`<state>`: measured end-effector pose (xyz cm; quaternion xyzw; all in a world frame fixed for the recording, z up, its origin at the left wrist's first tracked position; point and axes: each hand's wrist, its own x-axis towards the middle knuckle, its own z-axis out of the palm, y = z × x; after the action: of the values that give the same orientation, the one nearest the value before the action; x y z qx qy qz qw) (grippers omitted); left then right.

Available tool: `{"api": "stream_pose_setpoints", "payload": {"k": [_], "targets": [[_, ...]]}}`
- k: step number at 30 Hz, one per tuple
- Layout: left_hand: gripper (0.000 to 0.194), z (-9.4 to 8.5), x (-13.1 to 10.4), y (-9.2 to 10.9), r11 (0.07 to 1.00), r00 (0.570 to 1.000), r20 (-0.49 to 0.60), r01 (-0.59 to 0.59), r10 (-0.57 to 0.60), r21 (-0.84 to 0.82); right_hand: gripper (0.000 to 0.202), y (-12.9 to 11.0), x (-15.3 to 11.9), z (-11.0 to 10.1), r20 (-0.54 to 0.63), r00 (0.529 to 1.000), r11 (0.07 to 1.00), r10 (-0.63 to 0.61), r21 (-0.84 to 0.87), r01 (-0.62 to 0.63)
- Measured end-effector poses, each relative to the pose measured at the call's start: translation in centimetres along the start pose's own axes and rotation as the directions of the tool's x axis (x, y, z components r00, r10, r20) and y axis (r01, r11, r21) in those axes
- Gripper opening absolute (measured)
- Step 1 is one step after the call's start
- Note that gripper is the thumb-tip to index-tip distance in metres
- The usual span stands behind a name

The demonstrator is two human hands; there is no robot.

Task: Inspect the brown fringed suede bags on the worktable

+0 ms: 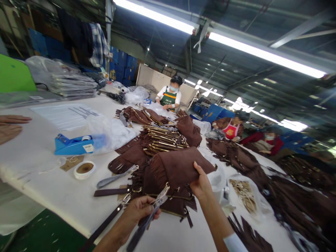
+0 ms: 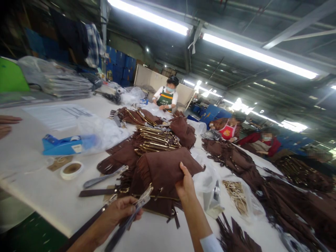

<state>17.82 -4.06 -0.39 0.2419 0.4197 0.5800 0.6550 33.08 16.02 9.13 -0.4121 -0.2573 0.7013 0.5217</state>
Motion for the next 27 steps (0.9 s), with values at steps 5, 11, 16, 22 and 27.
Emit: {"api": "stream_pose_setpoints", "payload": {"k": [5,11,16,22,27], "targets": [[0.046,1.1,-0.6,-0.2,0.993,0.996,-0.078,-0.04,0.049,0.111,0.028,-0.6,-0.4,-1.8,-0.013,1.0,0.999,0.009,0.033,-0.009],[0.027,1.3,-1.3,0.3,0.729,0.918,-0.098,-0.236,0.383,0.643,0.029,-0.9,-0.7,-3.6,-0.042,0.999,0.997,-0.014,0.07,0.017],[0.031,1.1,-0.8,-0.5,0.439,0.788,-0.09,-0.24,0.61,0.866,0.027,-0.4,-1.5,-4.6,-0.064,0.998,0.996,0.01,0.09,-0.004],[0.031,5.6,-1.5,-2.5,0.383,0.755,0.0,-0.332,0.655,0.862,0.029,0.4,-4.1,-5.4,-0.078,0.996,0.99,0.049,0.133,-0.039],[0.037,9.0,-0.7,-4.0,0.796,0.922,-0.112,-0.253,0.37,0.55,0.03,1.5,-6.3,-6.5,-0.119,0.988,0.979,0.1,0.19,-0.076]]}}
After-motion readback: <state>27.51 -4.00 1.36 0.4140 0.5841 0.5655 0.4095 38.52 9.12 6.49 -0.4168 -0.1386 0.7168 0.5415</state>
